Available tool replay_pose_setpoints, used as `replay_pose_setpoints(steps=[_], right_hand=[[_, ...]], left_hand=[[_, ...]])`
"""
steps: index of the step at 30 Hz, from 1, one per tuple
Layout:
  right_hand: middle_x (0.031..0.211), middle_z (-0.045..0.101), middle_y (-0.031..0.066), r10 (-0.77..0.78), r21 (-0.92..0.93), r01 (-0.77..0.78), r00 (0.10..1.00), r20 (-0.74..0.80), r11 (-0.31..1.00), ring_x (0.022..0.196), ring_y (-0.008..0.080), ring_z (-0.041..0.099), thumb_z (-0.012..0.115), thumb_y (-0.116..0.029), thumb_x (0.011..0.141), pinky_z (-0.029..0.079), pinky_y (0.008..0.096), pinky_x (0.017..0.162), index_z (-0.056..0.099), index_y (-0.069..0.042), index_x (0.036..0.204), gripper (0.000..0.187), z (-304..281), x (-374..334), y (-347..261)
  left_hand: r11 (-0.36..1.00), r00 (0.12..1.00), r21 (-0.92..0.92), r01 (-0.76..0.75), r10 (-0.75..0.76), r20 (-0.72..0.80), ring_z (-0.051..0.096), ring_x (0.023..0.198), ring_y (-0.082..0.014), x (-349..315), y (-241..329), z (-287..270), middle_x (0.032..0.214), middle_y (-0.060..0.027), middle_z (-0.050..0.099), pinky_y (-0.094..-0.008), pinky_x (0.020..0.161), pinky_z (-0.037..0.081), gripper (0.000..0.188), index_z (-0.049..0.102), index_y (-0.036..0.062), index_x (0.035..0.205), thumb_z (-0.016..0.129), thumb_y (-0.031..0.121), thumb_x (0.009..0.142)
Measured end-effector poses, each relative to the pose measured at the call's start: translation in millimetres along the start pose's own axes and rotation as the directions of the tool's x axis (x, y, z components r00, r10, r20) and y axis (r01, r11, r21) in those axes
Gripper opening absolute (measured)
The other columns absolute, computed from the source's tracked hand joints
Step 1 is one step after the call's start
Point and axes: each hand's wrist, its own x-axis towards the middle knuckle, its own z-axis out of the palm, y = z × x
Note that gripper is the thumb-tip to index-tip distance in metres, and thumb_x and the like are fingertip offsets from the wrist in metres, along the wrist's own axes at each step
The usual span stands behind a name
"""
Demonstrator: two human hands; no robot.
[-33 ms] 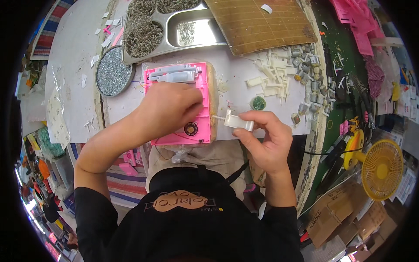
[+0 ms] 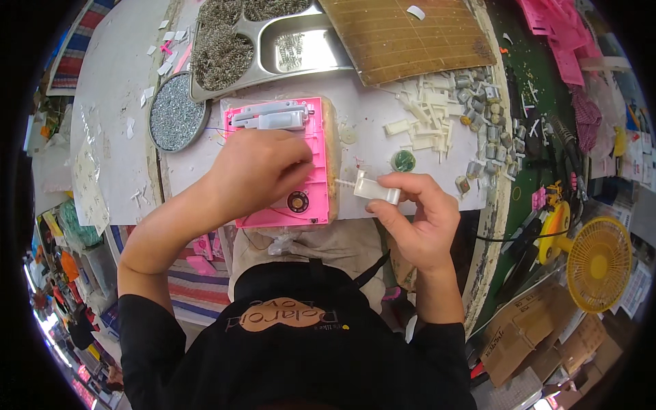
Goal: Assembling the internal components of a pink plastic toy shell, including soldering wires and using an electric screwdriver to secure the casing.
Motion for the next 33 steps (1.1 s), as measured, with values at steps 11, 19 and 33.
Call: replay_pose_setpoints(steps=[11,19,33], right_hand=[[0.103,0.070,0.0148,-0.080,-0.094,0.090,0.991,0.107,0.992,0.086,0.0208,0.072,0.072,0.004,0.092,0.061,0.0337,0.077,0.062,0.007,0.116,0.027,-7.1,1.5,3.3],[0.105,0.073,0.0088,-0.212,-0.371,0.290,0.948,0.236,0.882,0.084,0.0250,0.066,0.079,-0.004,0.084,0.055,0.0345,0.076,0.071,-0.004,0.110,0.027,21.8,27.7,-4.2],[0.099,0.065,0.0060,-0.415,-0.392,0.734,0.652,0.635,0.554,0.094,0.0301,0.058,0.084,-0.010,0.068,0.050,0.0404,0.080,0.072,-0.009,0.100,0.034,42.9,79.4,-11.9]], left_hand=[[0.987,0.968,0.146,-0.065,0.027,0.251,0.071,0.079,-0.0309,-2.3,11.2,-4.9,0.084,-0.0100,0.069,-0.0436,0.066,0.058,0.009,0.069,0.0062,0.086,0.070,0.013,0.081],[0.953,0.971,-0.300,0.049,-0.116,-0.211,0.068,0.070,-0.0276,-32.1,-8.8,-9.8,0.083,-0.0105,0.067,-0.0397,0.062,0.054,0.008,0.070,0.0042,0.090,0.075,0.007,0.083],[0.938,0.805,-0.344,-0.032,-0.180,-0.566,0.058,0.057,-0.0151,-50.1,-13.7,30.8,0.080,-0.0075,0.066,-0.0285,0.051,0.045,0.013,0.071,0.0019,0.090,0.079,-0.004,0.082]])
